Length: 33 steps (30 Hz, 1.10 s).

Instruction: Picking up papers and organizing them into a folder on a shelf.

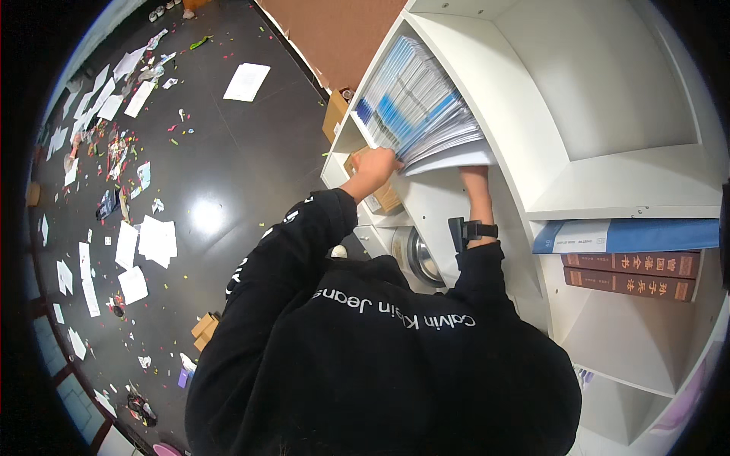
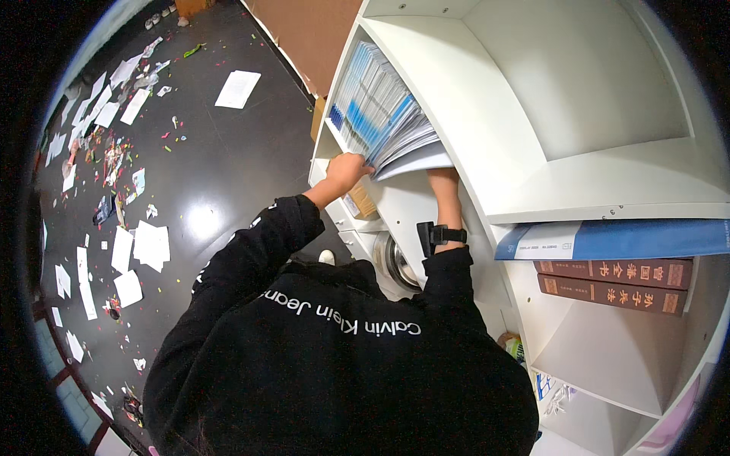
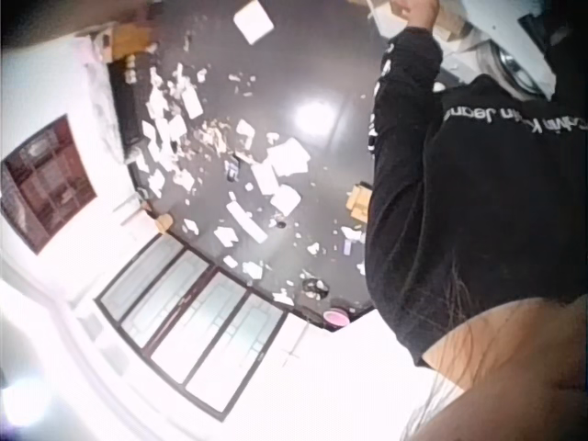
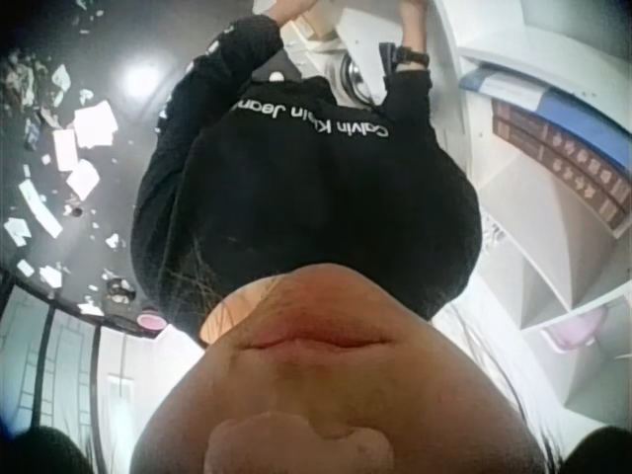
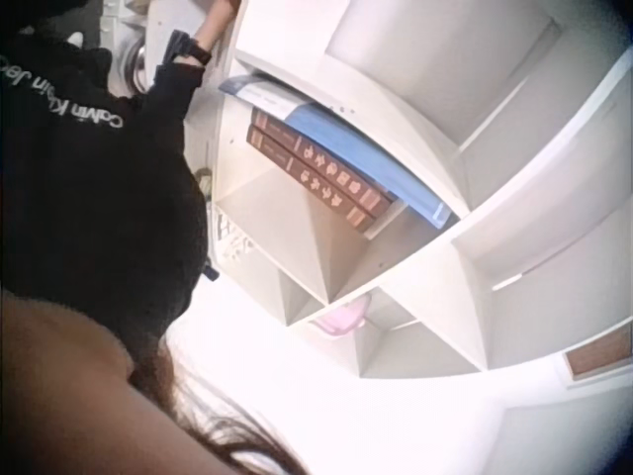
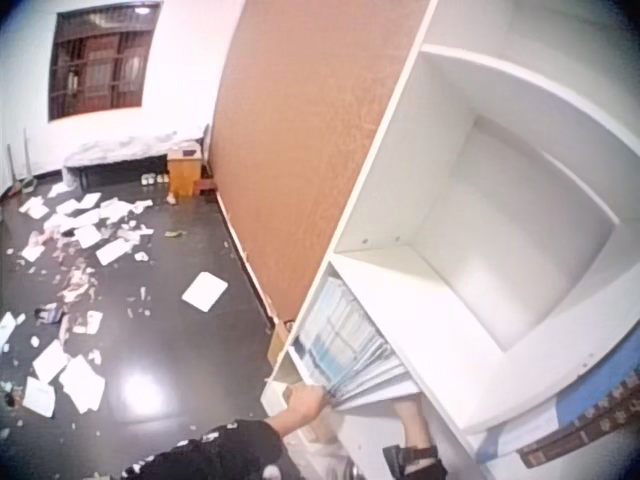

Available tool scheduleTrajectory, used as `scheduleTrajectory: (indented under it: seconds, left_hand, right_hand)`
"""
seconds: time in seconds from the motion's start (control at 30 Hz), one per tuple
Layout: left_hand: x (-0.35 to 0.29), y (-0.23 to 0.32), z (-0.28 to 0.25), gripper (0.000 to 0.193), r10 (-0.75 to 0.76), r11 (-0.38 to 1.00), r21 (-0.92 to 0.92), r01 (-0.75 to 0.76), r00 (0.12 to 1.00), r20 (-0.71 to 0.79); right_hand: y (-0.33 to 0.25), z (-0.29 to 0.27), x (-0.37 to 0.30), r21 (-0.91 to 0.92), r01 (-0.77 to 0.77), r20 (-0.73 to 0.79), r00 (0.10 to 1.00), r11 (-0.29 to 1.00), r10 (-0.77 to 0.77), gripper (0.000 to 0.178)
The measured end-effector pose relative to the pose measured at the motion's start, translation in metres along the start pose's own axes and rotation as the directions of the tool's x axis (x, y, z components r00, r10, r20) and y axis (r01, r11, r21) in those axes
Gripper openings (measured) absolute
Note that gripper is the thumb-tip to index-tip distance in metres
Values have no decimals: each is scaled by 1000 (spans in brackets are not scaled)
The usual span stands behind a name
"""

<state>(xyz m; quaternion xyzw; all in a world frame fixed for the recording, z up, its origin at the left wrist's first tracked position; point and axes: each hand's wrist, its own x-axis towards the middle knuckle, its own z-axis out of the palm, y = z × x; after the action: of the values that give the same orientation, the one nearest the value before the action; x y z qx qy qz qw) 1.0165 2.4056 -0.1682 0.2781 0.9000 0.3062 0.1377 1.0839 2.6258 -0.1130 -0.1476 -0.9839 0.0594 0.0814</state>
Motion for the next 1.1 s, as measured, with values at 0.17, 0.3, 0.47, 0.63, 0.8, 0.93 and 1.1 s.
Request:
scheduleTrajectory:
  seconds: [0.17,0.3,0.47,0.63,0.8,0.93,1.1]
  left_hand:
    - [-6,-14,9,35,151,988,32,-150,988,-42]
    - [-7,-12,16,37,251,967,79,-243,961,-118]
    - [-1,10,-2,32,94,994,67,-89,992,-79]
    - [-4,11,-21,23,-37,999,21,37,999,24]
    - [-12,14,-24,23,22,998,53,-26,997,69]
    - [-6,0,-14,26,31,999,14,-32,999,32]
    - [5,-5,-12,30,-37,999,-19,38,997,69]
  right_hand:
    - [-81,-72,-25,478,-102,287,957,873,-46,50]
    - [-94,-92,-24,547,-28,121,992,837,-46,60]
    - [-111,-87,-5,638,-24,-36,997,770,61,61]
    - [-127,-103,-8,545,-104,-1,992,832,125,67]
    - [-131,-119,-8,664,-150,62,987,733,146,72]
    - [-149,-101,6,692,67,-254,955,719,156,61]
    - [-159,-91,20,695,145,-414,881,704,227,52]
